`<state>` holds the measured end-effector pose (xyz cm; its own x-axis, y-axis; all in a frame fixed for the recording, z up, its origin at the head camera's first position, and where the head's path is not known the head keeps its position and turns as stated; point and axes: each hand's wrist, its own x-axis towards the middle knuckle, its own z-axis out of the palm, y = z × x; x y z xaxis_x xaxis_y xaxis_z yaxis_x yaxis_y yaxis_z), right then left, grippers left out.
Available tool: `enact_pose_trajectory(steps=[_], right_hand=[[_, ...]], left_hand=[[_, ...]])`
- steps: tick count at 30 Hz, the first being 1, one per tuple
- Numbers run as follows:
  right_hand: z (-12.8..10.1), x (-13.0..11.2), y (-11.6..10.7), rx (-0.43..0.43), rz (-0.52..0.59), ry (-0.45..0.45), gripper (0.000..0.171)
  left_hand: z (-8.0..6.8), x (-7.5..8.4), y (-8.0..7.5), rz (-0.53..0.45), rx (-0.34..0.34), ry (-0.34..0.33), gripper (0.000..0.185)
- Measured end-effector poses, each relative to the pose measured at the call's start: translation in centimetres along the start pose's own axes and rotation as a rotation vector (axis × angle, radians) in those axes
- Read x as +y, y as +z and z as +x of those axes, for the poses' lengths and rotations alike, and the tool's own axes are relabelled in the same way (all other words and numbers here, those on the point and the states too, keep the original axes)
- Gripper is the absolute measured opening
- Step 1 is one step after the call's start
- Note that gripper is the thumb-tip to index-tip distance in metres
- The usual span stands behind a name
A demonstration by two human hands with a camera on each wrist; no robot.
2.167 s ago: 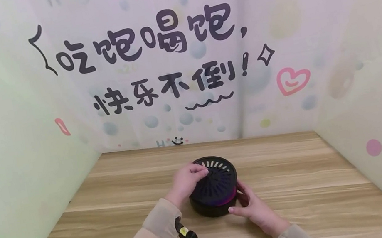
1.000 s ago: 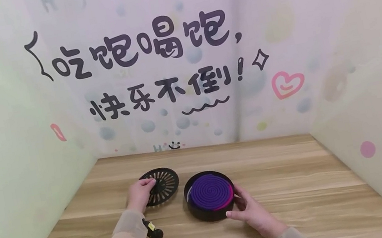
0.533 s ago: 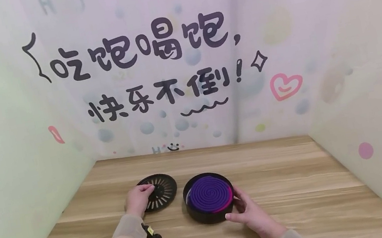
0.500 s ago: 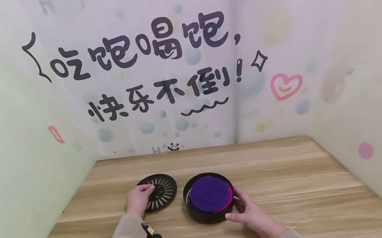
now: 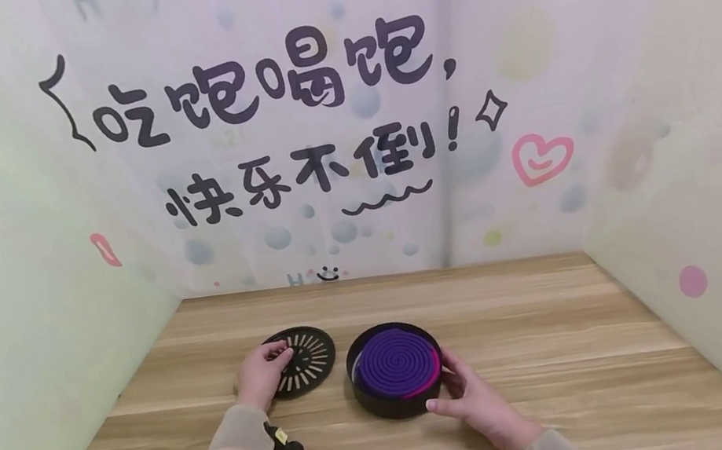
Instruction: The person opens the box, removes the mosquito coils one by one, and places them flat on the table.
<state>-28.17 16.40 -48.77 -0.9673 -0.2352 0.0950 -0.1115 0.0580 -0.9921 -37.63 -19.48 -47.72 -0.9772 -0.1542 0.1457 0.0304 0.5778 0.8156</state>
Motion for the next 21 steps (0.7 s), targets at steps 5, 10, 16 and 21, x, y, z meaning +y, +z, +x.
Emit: enact_pose_trajectory(steps=[5, 10, 16, 21], right_hand=[[-0.1, 0.0, 0.0, -0.002, 0.001, 0.0, 0.098], [-0.1, 0.0, 0.1, -0.001, -0.008, -0.015, 0.098], [0.0, 0.1, 0.0, 0.011, -0.003, -0.005, 0.097], [0.1, 0.0, -0.1, 0.016, -0.01, 0.002, 0.097]], left_hand=[[-0.5, 1.4, -0.2, 0.007, 0.002, 0.038, 0.043], [-2.0, 3.9, 0.6, -0.125, 0.007, 0.1, 0.039], [-4.5, 5.8, 2.5, -0.242, -0.082, 0.138, 0.039], [-6.1, 6.3, 4.0, -0.222, -0.142, 0.208, 0.04]])
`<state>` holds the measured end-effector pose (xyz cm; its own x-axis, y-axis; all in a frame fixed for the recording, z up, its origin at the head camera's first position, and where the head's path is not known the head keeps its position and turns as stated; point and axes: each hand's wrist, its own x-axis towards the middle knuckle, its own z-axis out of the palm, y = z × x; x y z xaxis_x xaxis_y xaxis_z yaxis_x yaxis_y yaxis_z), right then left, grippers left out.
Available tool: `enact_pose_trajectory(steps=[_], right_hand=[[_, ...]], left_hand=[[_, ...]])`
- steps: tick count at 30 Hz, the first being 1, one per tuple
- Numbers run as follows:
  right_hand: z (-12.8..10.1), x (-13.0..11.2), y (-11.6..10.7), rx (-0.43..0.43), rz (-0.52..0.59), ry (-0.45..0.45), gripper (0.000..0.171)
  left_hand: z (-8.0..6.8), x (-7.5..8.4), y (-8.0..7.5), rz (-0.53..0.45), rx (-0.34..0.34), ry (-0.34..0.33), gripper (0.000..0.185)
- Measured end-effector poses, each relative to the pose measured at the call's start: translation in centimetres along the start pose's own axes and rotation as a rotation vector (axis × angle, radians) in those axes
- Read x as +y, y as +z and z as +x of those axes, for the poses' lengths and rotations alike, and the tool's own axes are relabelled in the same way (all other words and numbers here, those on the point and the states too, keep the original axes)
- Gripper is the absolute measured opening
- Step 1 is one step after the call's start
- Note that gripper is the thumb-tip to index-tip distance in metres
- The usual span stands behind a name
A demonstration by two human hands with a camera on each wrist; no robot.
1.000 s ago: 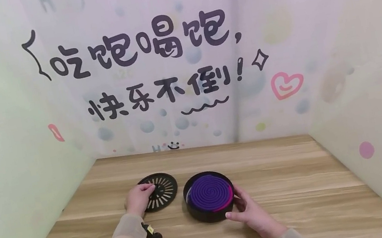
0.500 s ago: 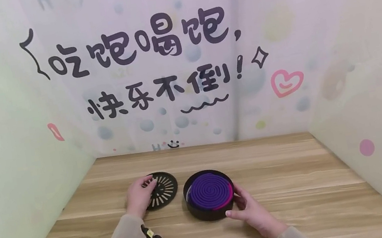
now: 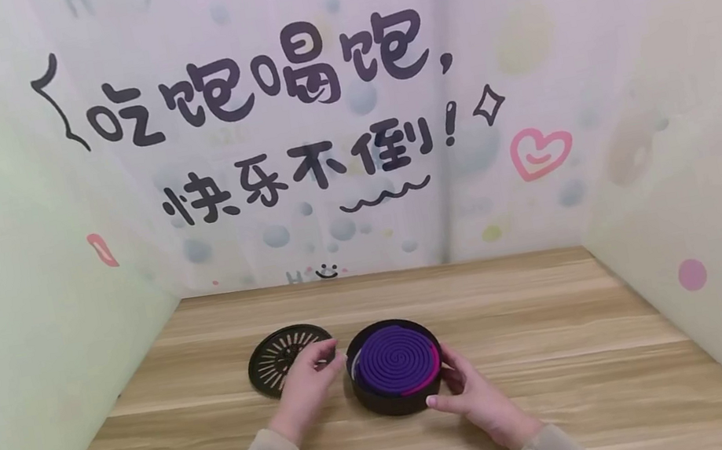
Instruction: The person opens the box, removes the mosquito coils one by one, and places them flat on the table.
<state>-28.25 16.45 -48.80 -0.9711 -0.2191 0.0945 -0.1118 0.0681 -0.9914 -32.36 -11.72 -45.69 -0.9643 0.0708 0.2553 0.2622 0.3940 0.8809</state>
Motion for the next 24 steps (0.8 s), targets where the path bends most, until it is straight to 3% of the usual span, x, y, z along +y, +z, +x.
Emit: enact_pose_trajectory(steps=[3, 12, 18, 24], right_hand=[[0.0, -0.1, -0.1, 0.004, 0.002, 0.009, 0.096], [0.0, -0.2, -0.2, -0.015, 0.01, 0.021, 0.097], [0.0, -0.4, -0.2, -0.005, 0.013, 0.031, 0.096], [0.0, -0.4, -0.2, 0.001, 0.014, 0.034, 0.096]], left_hand=[[-0.5, 0.0, 0.7, -0.029, -0.044, 0.019, 0.046], [-1.2, -0.7, 1.8, -0.156, -0.175, -0.07, 0.077], [-1.2, -1.2, 2.1, -0.267, -0.271, -0.046, 0.084], [-1.3, -1.6, 2.3, -0.304, -0.287, -0.064, 0.086]])
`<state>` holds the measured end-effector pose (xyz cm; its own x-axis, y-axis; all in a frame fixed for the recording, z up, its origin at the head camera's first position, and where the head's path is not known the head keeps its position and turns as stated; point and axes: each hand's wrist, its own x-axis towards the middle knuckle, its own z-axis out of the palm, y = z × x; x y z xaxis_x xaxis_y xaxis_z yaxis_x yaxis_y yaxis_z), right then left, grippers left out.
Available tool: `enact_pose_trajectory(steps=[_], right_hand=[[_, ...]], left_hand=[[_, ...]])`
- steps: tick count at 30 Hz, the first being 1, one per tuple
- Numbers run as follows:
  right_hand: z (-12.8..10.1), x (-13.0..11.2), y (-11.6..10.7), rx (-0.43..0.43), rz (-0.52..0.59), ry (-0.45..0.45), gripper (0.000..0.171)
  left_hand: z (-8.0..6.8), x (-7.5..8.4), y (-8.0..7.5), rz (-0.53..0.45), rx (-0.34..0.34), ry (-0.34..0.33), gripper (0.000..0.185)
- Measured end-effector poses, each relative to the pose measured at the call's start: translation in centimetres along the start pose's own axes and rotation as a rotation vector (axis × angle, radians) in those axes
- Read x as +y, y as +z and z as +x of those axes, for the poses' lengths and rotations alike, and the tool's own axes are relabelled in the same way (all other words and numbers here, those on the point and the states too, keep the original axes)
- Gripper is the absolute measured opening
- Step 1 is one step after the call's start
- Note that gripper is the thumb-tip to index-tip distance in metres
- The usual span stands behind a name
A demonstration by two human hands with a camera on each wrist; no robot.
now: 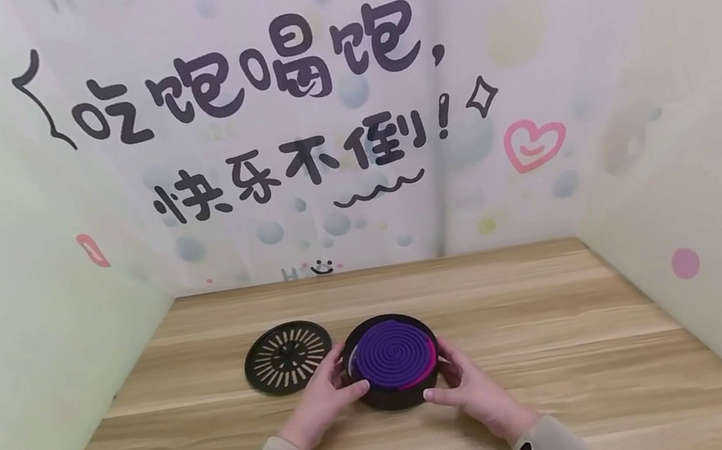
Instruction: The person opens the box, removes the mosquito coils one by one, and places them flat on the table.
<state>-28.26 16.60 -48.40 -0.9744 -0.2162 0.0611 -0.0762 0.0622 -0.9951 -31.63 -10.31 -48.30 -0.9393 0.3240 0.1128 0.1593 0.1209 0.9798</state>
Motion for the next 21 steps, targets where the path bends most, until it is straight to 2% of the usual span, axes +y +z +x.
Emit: enact_pose_trajectory(steps=[7, 14, 21], right_hand=[[0.08, 0.09, 0.01, -0.001, 0.002, -0.003, 0.096], [0.03, 0.04, 0.03, -0.002, 0.006, -0.009, 0.094], [0.02, -0.01, 0.02, -0.004, 0.007, -0.009, 0.093]], left_hand=[[-0.01, -0.16, -0.06, -0.051, 0.006, -0.038, 0.087], [-0.08, -0.22, -0.03, -0.072, -0.023, -0.016, 0.089], [-0.25, -0.01, 0.01, -0.058, -0.022, -0.026, 0.087]])
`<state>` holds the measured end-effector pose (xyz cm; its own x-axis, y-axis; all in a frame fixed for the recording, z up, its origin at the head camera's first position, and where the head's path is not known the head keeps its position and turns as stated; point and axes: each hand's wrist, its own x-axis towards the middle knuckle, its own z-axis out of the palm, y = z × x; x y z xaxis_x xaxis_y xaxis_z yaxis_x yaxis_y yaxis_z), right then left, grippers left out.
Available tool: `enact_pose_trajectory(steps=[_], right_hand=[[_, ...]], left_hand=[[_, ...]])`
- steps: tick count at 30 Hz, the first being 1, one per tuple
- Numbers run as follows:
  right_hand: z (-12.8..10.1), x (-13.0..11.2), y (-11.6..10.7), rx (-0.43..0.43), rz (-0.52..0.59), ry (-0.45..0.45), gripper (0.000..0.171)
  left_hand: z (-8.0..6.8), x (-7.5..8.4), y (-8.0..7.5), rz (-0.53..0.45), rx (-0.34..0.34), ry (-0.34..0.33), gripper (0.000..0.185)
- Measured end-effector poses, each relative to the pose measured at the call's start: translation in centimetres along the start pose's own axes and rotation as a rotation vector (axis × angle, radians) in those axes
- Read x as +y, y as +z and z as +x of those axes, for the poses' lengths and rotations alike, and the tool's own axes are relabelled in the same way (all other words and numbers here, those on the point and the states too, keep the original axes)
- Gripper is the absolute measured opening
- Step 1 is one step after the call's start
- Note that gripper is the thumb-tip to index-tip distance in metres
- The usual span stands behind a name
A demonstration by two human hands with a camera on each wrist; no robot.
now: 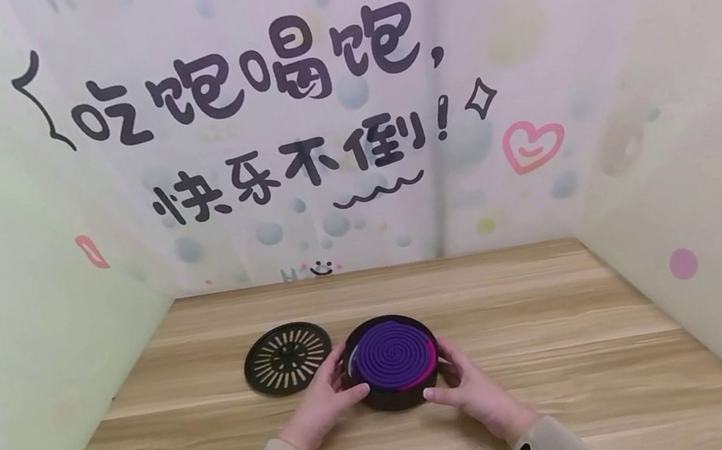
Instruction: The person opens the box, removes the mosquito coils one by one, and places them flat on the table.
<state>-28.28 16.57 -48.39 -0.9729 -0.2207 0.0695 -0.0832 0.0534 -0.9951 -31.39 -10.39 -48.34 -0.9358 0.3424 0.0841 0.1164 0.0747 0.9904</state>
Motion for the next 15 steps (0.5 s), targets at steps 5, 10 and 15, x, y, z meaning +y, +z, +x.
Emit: enact_pose_trajectory(steps=[5, 10, 15], right_hand=[[0.0, -0.2, 0.1, 0.002, 0.026, 0.006, 0.087], [0.0, -1.0, 0.1, 0.051, 0.012, 0.042, 0.085], [1.0, -2.5, 0.0, 0.131, -0.149, 0.005, 0.084]], left_hand=[[-0.1, 0.0, -0.1, 0.0, -0.005, 0.005, 0.088], [0.0, -0.2, -0.1, 0.001, -0.014, 0.011, 0.089], [0.1, -0.4, -0.2, 0.01, -0.015, 0.006, 0.09]])
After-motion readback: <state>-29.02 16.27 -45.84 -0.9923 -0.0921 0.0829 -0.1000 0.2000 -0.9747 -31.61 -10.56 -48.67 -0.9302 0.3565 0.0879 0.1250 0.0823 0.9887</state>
